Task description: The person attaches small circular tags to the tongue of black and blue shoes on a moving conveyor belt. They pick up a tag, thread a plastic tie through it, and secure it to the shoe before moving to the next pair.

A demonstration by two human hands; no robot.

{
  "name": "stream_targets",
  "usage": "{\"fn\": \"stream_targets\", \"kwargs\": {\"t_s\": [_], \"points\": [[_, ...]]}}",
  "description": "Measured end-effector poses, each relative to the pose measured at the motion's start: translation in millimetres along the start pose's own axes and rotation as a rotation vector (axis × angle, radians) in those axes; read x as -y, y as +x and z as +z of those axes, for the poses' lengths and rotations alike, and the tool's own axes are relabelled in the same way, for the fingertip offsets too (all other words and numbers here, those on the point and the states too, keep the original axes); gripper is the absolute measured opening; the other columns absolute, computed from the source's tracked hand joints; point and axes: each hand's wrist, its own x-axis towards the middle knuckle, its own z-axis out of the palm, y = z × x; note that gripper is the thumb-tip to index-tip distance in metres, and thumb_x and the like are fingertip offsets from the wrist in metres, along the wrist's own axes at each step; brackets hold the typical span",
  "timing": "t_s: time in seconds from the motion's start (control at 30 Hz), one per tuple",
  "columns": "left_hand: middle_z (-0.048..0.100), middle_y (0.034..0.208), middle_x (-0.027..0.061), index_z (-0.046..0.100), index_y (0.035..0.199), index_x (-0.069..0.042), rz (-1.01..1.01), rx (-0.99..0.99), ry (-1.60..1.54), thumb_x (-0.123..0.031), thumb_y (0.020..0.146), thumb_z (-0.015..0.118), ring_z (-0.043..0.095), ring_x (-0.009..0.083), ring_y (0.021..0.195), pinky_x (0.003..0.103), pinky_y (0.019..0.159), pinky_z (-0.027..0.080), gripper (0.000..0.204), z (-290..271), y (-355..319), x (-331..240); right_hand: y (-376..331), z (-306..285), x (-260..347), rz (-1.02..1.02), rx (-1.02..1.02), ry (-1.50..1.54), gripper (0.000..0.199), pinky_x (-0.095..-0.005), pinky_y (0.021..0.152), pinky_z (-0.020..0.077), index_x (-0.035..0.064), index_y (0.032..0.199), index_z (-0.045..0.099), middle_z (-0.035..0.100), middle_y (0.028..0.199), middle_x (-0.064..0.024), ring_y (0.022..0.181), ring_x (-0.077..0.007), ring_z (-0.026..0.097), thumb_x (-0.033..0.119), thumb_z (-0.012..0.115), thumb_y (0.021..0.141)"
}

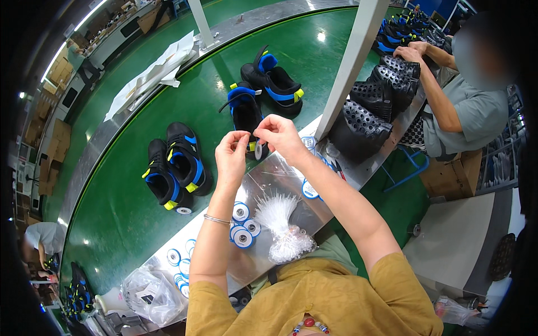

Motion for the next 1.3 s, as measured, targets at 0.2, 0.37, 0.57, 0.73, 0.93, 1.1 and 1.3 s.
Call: {"fn": "stream_targets", "kwargs": {"t_s": [0.2,0.37,0.57,0.73,0.93,1.1,1.3], "points": [[0.060,0.087,0.0018,0.070,0.100,-0.001,0.147,0.040,0.138,-0.004,0.091,0.061,0.051,0.0073,0.073,0.022,0.063,0.040,0.012,-8.2,0.2,-0.7,10.6,-1.3,-8.7,-0.071,0.100,-0.037,0.006,-0.0193,0.048,0.0391,0.0041,0.088,0.061,0.062,0.074,-0.0011,0.062,-0.0052,0.056,0.008,0.065,0.087],[0.065,0.091,0.0016,0.066,0.108,0.000,0.074,0.050,0.024,-0.006,0.095,0.058,0.059,0.0070,0.080,0.021,0.065,0.048,0.017,-11.0,1.5,8.5,9.2,-1.1,-7.5,0.028,0.075,-0.048,0.007,-0.0233,0.051,0.0446,0.0022,0.083,0.061,0.061,0.071,-0.0015,0.060,-0.0070,0.056,0.007,0.066,0.084],[0.065,0.094,0.0034,0.064,0.110,0.002,0.047,0.069,-0.104,-0.004,0.095,0.059,0.060,0.0088,0.081,0.023,0.074,0.051,0.017,-12.7,-1.5,15.0,8.5,0.2,-15.1,-0.004,0.110,-0.024,0.010,-0.0214,0.046,0.0410,0.0037,0.087,0.060,0.062,0.074,-0.0010,0.059,-0.0067,0.057,0.011,0.066,0.087],[0.063,0.087,0.0004,0.064,0.102,0.001,0.149,0.025,0.113,-0.005,0.093,0.062,0.056,0.0063,0.074,0.021,0.067,0.047,0.011,-12.9,2.5,22.7,11.9,3.1,-21.0,-0.040,0.108,0.034,0.008,-0.0212,0.053,0.0444,0.0021,0.086,0.060,0.061,0.073,-0.0018,0.065,-0.0074,0.058,0.007,0.066,0.087],[0.063,0.085,-0.0008,0.067,0.102,-0.001,-0.039,0.059,-0.150,-0.006,0.094,0.061,0.050,0.0041,0.065,0.019,0.057,0.042,0.012,-11.7,-6.1,-1.2,12.8,-3.3,-19.4,-0.088,0.111,-0.120,0.011,-0.0272,0.059,0.0476,0.0004,0.080,0.061,0.062,0.071,-0.0042,0.064,-0.0108,0.057,0.009,0.068,0.082],[0.065,0.093,0.0005,0.067,0.116,-0.002,-0.063,0.167,-0.215,-0.003,0.094,0.058,0.054,0.0055,0.076,0.019,0.066,0.045,0.024,-19.9,-4.6,2.0,14.1,2.2,-23.1,-0.139,0.144,-0.184,0.012,-0.0279,0.065,0.0479,0.0002,0.081,0.063,0.063,0.074,-0.0044,0.070,-0.0109,0.058,0.010,0.070,0.080],[0.063,0.096,0.0006,0.064,0.121,-0.002,-0.018,0.176,-0.172,0.002,0.091,0.060,0.056,0.0075,0.085,0.022,0.078,0.046,0.031,-20.4,-3.9,-4.2,12.9,1.0,-12.2,-0.125,0.221,-0.207,0.008,-0.0243,0.065,0.0448,0.0016,0.082,0.063,0.061,0.075,-0.0005,0.072,-0.0077,0.054,0.007,0.069,0.082]]}}
